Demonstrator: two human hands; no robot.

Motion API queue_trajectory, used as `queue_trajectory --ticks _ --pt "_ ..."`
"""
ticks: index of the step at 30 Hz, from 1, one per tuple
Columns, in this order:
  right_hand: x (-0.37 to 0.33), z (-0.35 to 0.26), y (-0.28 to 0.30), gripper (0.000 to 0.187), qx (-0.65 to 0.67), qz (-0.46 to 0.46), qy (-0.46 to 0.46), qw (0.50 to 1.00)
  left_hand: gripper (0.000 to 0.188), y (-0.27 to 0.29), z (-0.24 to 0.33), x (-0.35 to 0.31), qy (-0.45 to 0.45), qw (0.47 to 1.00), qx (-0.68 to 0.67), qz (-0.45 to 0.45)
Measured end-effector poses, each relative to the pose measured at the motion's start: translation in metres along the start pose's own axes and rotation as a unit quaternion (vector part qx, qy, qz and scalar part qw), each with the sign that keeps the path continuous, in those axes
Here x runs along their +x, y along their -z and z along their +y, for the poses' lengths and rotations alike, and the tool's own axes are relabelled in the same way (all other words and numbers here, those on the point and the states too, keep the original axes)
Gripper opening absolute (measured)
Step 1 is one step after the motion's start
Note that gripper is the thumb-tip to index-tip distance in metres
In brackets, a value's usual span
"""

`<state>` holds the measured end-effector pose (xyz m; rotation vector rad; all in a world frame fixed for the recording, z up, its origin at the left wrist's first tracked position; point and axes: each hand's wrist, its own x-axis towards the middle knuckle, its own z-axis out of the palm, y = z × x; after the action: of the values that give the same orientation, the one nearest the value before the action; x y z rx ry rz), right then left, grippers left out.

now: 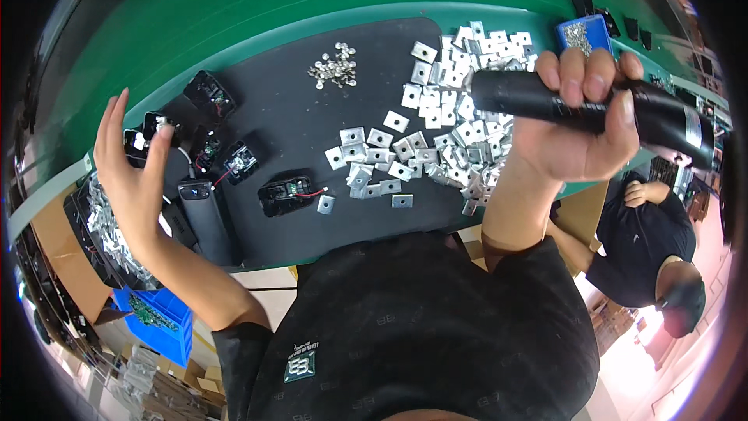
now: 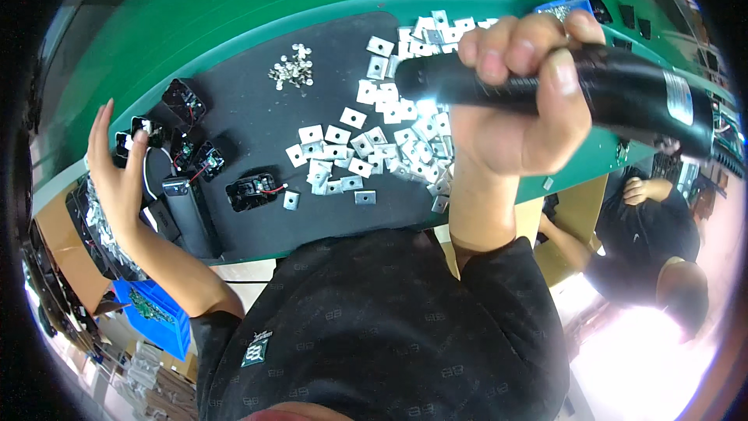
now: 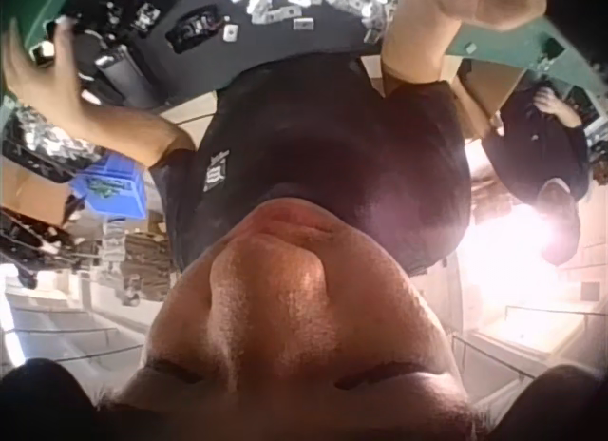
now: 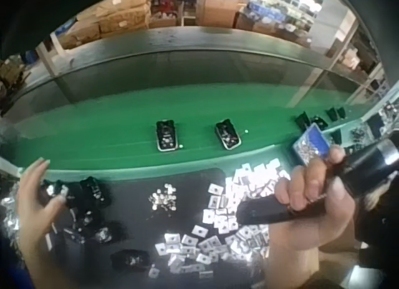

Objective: The person uses a soldering iron to attach small metal brackets to the terminals of small black electronic devices. They repeatedly pick up a bracket, position it on the device, and apply the soldering iron to secure it. Completed devices are placed to the side on the green workbench.

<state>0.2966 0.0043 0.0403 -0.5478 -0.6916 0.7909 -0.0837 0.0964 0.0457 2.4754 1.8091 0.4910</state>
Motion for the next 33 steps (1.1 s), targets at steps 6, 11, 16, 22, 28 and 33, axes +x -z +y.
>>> queue_trajectory --ticks 6,11,16,22,28,33 --pt "0.005 0.021 0.007 0.038 -0.068 0.021 0.008 0.997 0.041 -0.069 0.174 0.004 -0.160 0.959 -0.105 -0.207" --pt "-0.002 0.022 0.007 0.037 -0.096 0.021 0.010 0.995 0.035 -0.118 0.200 -0.006 -0.179 0.964 -0.107 -0.164" --pt "0.008 0.043 0.003 0.037 -0.032 0.048 0.023 0.998 0.022 -0.112 0.187 -0.009 -0.192 0.960 -0.157 -0.132" --pt "0.015 0.095 -0.007 0.033 -0.076 0.071 -0.001 0.995 0.016 -0.069 0.138 0.022 -0.074 0.964 -0.221 -0.125" --pt "0.009 0.121 -0.016 0.033 -0.073 0.083 -0.007 0.994 0.015 -0.066 0.098 0.073 -0.018 0.969 -0.234 -0.080" --pt "0.011 0.099 -0.017 0.033 -0.044 0.092 0.002 0.995 0.013 -0.088 0.102 0.103 -0.052 0.964 -0.248 -0.080"
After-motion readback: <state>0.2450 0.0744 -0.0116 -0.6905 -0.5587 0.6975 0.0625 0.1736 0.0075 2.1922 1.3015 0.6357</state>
